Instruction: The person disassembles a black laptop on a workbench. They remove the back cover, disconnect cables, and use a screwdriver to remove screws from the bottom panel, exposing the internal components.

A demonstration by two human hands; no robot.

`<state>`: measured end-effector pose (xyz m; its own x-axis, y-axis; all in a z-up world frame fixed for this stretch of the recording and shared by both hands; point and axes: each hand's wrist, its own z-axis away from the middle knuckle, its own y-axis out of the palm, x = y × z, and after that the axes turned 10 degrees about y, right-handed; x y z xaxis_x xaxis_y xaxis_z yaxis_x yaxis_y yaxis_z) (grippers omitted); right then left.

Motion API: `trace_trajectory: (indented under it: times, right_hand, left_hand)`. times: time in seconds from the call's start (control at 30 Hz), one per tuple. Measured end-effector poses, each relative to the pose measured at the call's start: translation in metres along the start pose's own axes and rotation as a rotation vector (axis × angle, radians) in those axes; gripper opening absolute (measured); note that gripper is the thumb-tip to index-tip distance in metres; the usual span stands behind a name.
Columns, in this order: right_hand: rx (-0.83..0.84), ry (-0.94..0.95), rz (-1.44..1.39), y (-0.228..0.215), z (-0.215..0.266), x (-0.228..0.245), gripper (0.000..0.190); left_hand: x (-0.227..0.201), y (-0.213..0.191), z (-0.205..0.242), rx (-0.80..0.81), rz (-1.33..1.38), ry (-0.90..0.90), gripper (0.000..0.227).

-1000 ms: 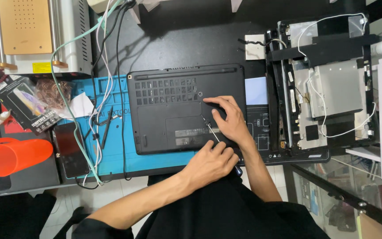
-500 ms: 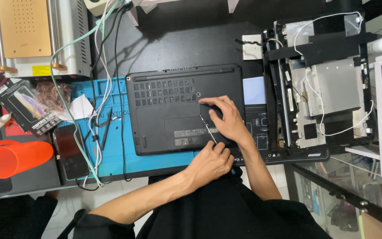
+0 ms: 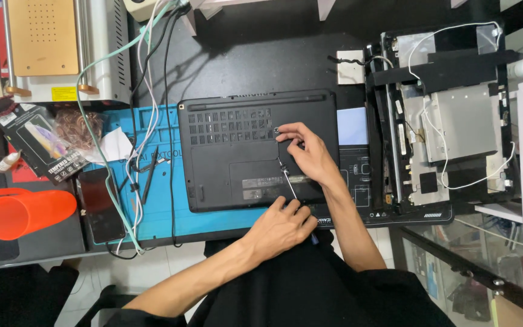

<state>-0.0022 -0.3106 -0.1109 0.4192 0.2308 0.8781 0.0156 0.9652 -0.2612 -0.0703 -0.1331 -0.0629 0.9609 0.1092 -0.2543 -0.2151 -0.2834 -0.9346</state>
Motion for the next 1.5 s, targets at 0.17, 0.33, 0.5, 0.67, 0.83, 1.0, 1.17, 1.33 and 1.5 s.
trace_trajectory:
  times: [0.17, 0.33, 0.5, 0.67, 0.83, 1.0, 1.17, 1.33, 1.5]
  right_hand:
    - [-0.061, 0.048, 0.075, 0.006, -0.002, 0.000, 0.038]
    - [-0.106, -0.044, 0.190, 0.014, 0.000, -0.009, 0.035]
    - [-0.132, -0.118, 0.450, 0.022, 0.020, 0.026, 0.039]
    - [-0.105, -0.193, 0.517, 0.026, 0.021, 0.034, 0.056]
    - [-0.153, -0.114, 0.525, 0.034, 0.013, 0.028, 0.043]
    - [-0.271, -0.186, 0.538, 0.040, 0.004, 0.018, 0.022]
    - [-0.334, -0.187, 0.588, 0.046, 0.001, 0.021, 0.024]
    - [-0.368, -0.152, 0.559, 0.046, -0.007, 0.015, 0.027]
    - [-0.377, -0.060, 0.411, 0.040, -0.015, 0.012, 0.041]
  left_hand:
    - [0.002, -0.030, 0.016, -0.198, 0.057, -0.046, 0.017]
    - [0.006, -0.034, 0.054, -0.399, 0.115, -0.098, 0.023]
    - [0.031, -0.031, 0.105, -0.537, -0.081, -0.476, 0.035]
    - [0.061, -0.030, 0.151, -0.494, -0.232, -0.674, 0.037]
    - [0.074, -0.025, 0.178, -0.406, -0.294, -0.777, 0.036]
    - [0.078, -0.022, 0.188, -0.304, -0.295, -0.743, 0.038]
    - [0.073, -0.028, 0.189, -0.267, -0.232, -0.748, 0.039]
    - [0.069, -0.030, 0.169, -0.287, -0.242, -0.810, 0.041]
    - [0.073, -0.017, 0.113, -0.390, -0.103, -0.811, 0.049]
